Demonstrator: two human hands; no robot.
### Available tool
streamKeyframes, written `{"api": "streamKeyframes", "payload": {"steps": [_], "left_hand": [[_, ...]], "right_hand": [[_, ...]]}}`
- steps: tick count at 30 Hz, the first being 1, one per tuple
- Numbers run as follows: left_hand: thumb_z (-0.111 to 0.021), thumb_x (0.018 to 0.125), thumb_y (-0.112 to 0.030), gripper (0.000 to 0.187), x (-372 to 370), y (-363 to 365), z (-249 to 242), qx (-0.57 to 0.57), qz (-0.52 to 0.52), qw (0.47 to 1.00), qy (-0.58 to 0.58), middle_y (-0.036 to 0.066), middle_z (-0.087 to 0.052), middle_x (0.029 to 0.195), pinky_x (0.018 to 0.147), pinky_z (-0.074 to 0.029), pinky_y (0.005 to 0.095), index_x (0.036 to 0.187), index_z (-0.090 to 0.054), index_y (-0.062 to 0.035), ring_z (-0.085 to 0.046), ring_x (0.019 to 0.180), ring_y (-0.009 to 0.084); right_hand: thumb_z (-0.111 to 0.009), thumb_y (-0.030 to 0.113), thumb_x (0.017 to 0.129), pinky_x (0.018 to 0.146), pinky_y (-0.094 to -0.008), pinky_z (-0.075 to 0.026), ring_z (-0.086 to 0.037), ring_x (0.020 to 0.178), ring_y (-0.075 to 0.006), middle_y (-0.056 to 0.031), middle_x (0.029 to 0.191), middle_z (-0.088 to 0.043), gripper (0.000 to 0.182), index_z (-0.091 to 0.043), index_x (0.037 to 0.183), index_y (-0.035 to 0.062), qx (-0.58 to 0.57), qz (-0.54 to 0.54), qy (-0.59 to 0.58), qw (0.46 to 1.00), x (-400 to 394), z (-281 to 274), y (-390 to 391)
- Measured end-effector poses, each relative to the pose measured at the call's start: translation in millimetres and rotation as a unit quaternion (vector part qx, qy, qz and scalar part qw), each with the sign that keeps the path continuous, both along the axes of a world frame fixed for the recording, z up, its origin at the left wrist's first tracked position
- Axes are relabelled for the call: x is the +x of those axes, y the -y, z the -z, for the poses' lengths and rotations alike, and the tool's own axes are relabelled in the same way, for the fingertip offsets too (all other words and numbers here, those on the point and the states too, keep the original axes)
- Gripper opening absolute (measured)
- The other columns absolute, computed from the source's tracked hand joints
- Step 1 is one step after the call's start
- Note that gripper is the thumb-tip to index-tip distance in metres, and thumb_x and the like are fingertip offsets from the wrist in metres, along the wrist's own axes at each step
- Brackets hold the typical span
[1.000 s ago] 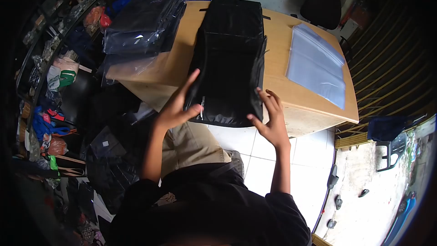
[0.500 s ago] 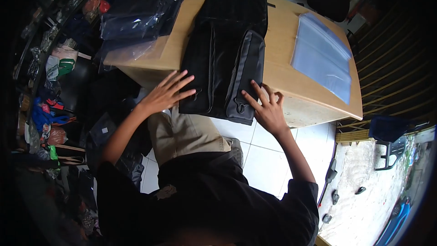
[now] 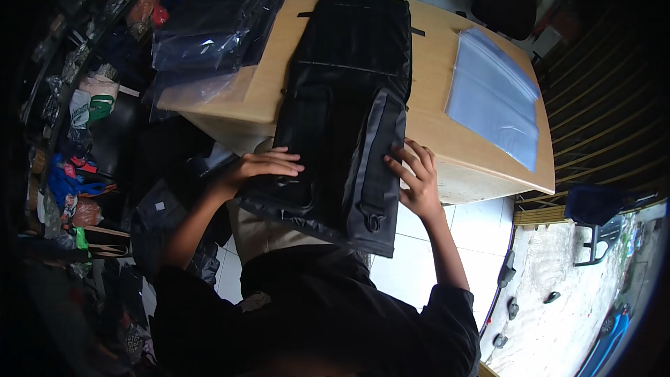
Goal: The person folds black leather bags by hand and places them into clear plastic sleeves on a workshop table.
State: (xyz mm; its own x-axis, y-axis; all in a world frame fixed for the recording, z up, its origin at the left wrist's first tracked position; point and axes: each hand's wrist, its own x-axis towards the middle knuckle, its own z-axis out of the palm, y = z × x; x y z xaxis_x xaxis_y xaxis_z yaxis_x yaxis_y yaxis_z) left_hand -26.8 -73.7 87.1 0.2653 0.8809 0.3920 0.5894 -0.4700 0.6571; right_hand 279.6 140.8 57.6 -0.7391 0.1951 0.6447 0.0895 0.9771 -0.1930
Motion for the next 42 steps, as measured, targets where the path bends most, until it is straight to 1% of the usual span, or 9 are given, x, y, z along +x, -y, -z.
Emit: {"api": "streamKeyframes", "payload": {"steps": [7,12,15,17,22,27,30,37,42], "left_hand": [[-0.075,0.080,-0.012,0.042,6.5,-12.9,-50.0,-0.034,-0.110,0.932,0.342,0.010,-0.067,0.109,0.091,-0.050,0.0329,0.116,-0.059,0.0006,-0.063,0.105,0.0182],[-0.071,0.088,-0.027,0.055,-38.3,-166.3,-125.2,0.079,-0.199,0.893,0.396,0.007,-0.061,0.117,0.094,-0.044,0.0282,0.131,-0.048,-0.0010,-0.058,0.107,0.0153],[-0.075,0.083,-0.029,0.054,-103.0,-270.7,-84.1,-0.107,-0.427,0.809,0.389,0.014,-0.064,0.109,0.079,-0.056,0.0375,0.123,-0.054,0.0012,-0.065,0.099,0.0221],[-0.078,0.077,-0.012,0.035,-137.8,-298.0,-33.0,-0.254,-0.240,0.819,0.456,0.019,-0.069,0.096,0.076,-0.058,0.0424,0.105,-0.066,0.0053,-0.068,0.087,0.0284],[-0.077,0.079,-0.014,0.047,-124.9,-299.2,-7.1,-0.243,-0.308,0.799,0.456,0.019,-0.064,0.109,0.085,-0.052,0.0437,0.118,-0.058,0.0037,-0.064,0.098,0.0294],[-0.071,0.082,-0.037,0.067,-141.3,-326.2,28.6,-0.158,-0.404,0.891,0.138,0.025,-0.058,0.112,0.103,-0.037,0.0509,0.131,-0.048,0.0023,-0.051,0.118,0.0386],[-0.049,0.089,-0.057,0.069,-111.9,-321.6,20.4,-0.151,-0.592,0.755,-0.238,0.027,-0.056,0.125,0.110,-0.030,0.0455,0.120,-0.060,0.0036,-0.048,0.124,0.0391],[-0.070,0.079,-0.050,0.068,-121.3,-313.5,1.1,-0.248,-0.474,0.843,-0.053,0.027,-0.061,0.119,0.092,-0.049,0.0409,0.107,-0.061,0.0106,-0.059,0.111,0.0362],[-0.085,0.068,-0.027,0.075,-127.2,-289.4,0.0,-0.272,-0.404,0.840,0.238,0.025,-0.059,0.119,0.092,-0.047,0.0368,0.121,-0.049,0.0109,-0.059,0.111,0.0312]], "right_hand": [[-0.066,0.011,0.075,0.087,-0.0411,-0.049,-0.063,0.103,-0.0352,-0.0177,0.105,-0.066,0.031,-0.063,0.104,-0.0011,-0.264,-0.185,-0.118,0.939,-20.2,-38.9,-6.4],[-0.070,0.020,0.087,0.085,-0.0319,-0.050,-0.063,0.095,-0.0178,-0.0153,0.109,-0.066,0.044,-0.056,0.119,-0.0076,-0.464,-0.011,-0.188,0.866,-96.6,-96.8,-95.6],[-0.070,0.033,0.088,0.079,-0.0327,-0.052,-0.066,0.088,-0.0214,-0.0161,0.105,-0.067,0.053,-0.057,0.118,-0.0089,-0.571,0.105,-0.127,0.805,-146.0,-87.4,-182.6],[-0.072,0.028,0.085,0.077,-0.0344,-0.054,-0.067,0.085,-0.0238,-0.0191,0.102,-0.068,0.052,-0.058,0.117,-0.0102,-0.559,0.114,-0.011,0.821,-158.9,-40.2,-232.7],[-0.074,0.023,0.082,0.081,-0.0345,-0.054,-0.067,0.090,-0.0257,-0.0186,0.106,-0.066,0.052,-0.055,0.121,-0.0067,-0.715,0.026,-0.046,0.697,-160.9,-11.7,-247.2],[-0.069,0.024,0.084,0.091,-0.0454,-0.049,-0.058,0.107,-0.0372,-0.0237,0.119,-0.056,0.057,-0.046,0.131,-0.0001,-0.418,0.267,-0.005,0.868,-183.0,-7.1,-239.4],[-0.059,0.031,0.089,0.100,-0.0574,-0.038,-0.045,0.123,-0.0435,-0.0245,0.134,-0.045,0.054,-0.044,0.136,0.0099,-0.198,0.333,0.145,0.910,-193.3,-31.0,-222.0],[-0.036,0.051,0.094,0.107,-0.0669,-0.019,-0.025,0.138,-0.0489,-0.0204,0.155,-0.024,0.060,-0.037,0.146,0.0221,-0.144,0.341,0.238,0.898,-220.0,-7.7,-193.1],[-0.046,0.047,0.092,0.108,-0.0638,-0.021,-0.027,0.137,-0.0491,-0.0207,0.153,-0.028,0.060,-0.039,0.145,0.0190,-0.179,0.307,0.249,0.901,-214.3,-65.3,-168.9]]}}
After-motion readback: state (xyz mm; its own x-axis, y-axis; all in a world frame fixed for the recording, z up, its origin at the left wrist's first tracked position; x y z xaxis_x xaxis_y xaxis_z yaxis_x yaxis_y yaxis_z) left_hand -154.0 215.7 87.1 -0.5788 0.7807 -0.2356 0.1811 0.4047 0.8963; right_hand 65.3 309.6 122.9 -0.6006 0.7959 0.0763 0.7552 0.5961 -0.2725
